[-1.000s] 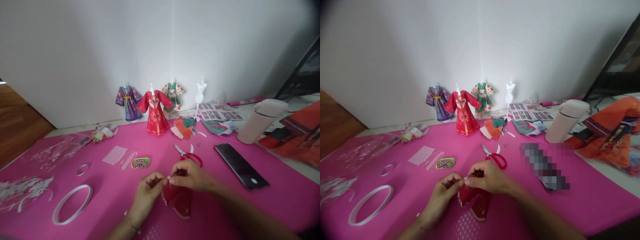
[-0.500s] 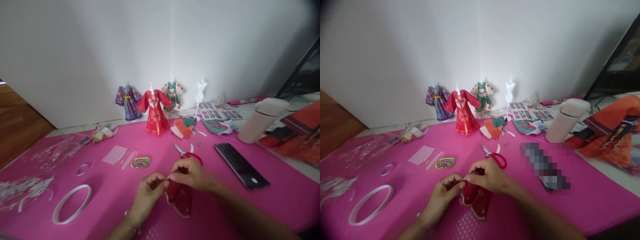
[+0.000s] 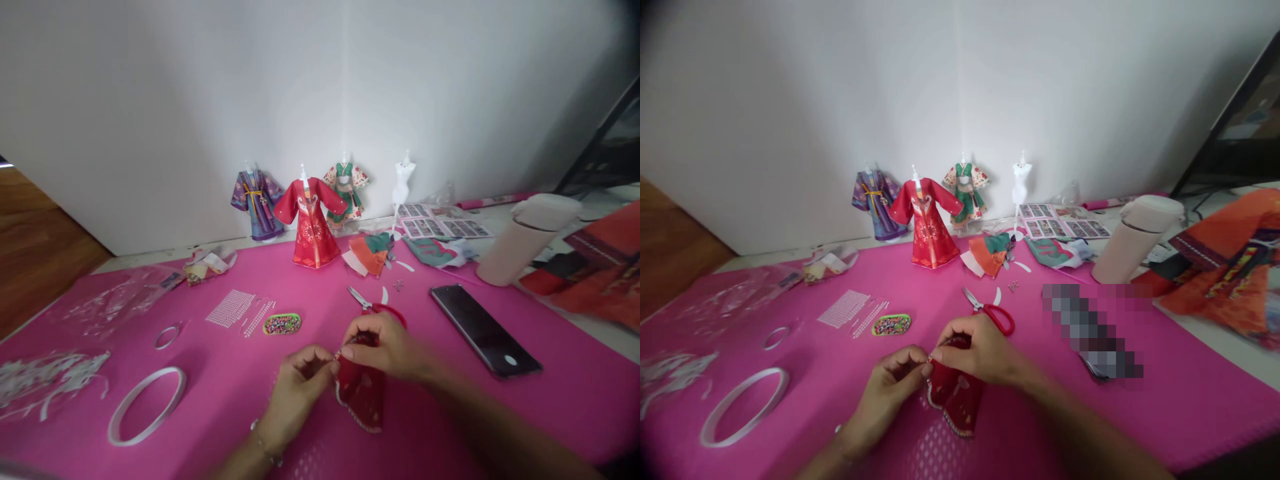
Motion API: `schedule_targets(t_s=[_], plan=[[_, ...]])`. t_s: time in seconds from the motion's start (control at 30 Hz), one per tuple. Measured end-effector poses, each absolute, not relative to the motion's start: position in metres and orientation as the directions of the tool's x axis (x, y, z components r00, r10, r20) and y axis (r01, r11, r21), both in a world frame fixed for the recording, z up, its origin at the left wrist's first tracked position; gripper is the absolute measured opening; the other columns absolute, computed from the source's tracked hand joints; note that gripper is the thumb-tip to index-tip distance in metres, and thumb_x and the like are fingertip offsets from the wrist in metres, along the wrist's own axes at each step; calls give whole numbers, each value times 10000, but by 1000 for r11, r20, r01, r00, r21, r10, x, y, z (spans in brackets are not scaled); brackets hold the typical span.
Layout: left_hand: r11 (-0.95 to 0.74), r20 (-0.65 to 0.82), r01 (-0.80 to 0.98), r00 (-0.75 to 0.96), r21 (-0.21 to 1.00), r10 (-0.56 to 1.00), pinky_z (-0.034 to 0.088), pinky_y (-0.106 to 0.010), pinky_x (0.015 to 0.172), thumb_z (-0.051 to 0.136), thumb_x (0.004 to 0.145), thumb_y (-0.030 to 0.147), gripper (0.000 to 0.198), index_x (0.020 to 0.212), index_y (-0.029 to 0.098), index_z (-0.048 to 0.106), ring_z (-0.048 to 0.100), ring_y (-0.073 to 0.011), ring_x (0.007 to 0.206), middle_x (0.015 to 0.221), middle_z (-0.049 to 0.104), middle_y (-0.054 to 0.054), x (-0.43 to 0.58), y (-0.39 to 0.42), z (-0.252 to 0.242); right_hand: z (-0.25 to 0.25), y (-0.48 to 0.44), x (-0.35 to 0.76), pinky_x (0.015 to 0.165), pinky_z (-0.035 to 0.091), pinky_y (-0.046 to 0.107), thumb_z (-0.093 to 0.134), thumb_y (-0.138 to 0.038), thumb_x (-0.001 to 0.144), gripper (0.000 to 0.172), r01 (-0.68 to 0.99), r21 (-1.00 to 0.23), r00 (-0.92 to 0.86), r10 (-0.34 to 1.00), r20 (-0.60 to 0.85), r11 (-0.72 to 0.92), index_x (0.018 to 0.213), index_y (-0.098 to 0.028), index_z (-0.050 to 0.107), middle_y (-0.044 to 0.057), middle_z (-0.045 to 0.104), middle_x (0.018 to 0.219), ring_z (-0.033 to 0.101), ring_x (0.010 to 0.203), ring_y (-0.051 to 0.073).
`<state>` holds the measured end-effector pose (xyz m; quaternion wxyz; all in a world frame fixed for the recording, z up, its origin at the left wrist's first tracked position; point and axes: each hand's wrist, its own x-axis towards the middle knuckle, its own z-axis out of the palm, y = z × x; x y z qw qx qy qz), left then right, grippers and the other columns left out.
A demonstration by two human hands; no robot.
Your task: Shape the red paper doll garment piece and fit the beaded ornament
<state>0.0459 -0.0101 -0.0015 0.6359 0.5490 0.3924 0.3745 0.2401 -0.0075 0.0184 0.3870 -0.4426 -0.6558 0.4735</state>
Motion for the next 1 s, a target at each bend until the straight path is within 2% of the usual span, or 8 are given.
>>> schedule_targets(t_s=[0.1,0.33,0.47,0.6,0.77,1.0], plan=[[110,-86,-37,405,993,910,395,-211,553,807,698,492,389,648,149,632,504,-101,548,573,608,20,46,-10,-1,18,-9,239,552,424,241,728,-326,740,154,217,-965,-330,942,69,147,763,-173,720,-14,678,675,577,617,123],[143,-110,-43,433,989,895,405,-224,576,810,686,491,388,665,145,637,518,-109,573,600,624,11,47,-11,-2,19,-9,238,525,403,237,674,-295,761,134,241,-963,-278,959,52,122,707,-174,693,-17,641,621,551,590,118],[153,-123,-39,421,987,899,369,-214,549,819,671,489,396,640,144,628,474,-92,537,559,586,28,48,-11,-3,19,-10,239,538,409,239,688,-302,741,127,244,-964,-316,949,19,100,746,-178,712,-14,665,655,566,603,123],[179,-135,-62,437,982,889,371,-213,549,817,673,487,380,658,146,652,482,-92,532,569,604,25,47,-11,-2,19,-10,237,508,372,241,662,-314,743,152,274,-959,-290,957,-9,74,680,-178,685,-18,616,601,523,569,118],[235,-177,-72,462,969,869,386,-230,544,741,741,516,390,656,143,668,524,-112,515,559,639,-3,48,-12,2,21,-8,237,496,335,250,629,-342,738,192,310,-950,-233,972,-32,43,641,-178,644,-19,555,575,463,550,113],[205,-179,-13,440,979,880,361,-225,549,752,702,408,284,642,148,656,478,-100,536,564,598,17,48,-12,2,20,-8,236,496,321,258,632,-371,723,207,327,-945,-222,974,-54,22,631,-186,634,-16,546,565,457,546,121]])
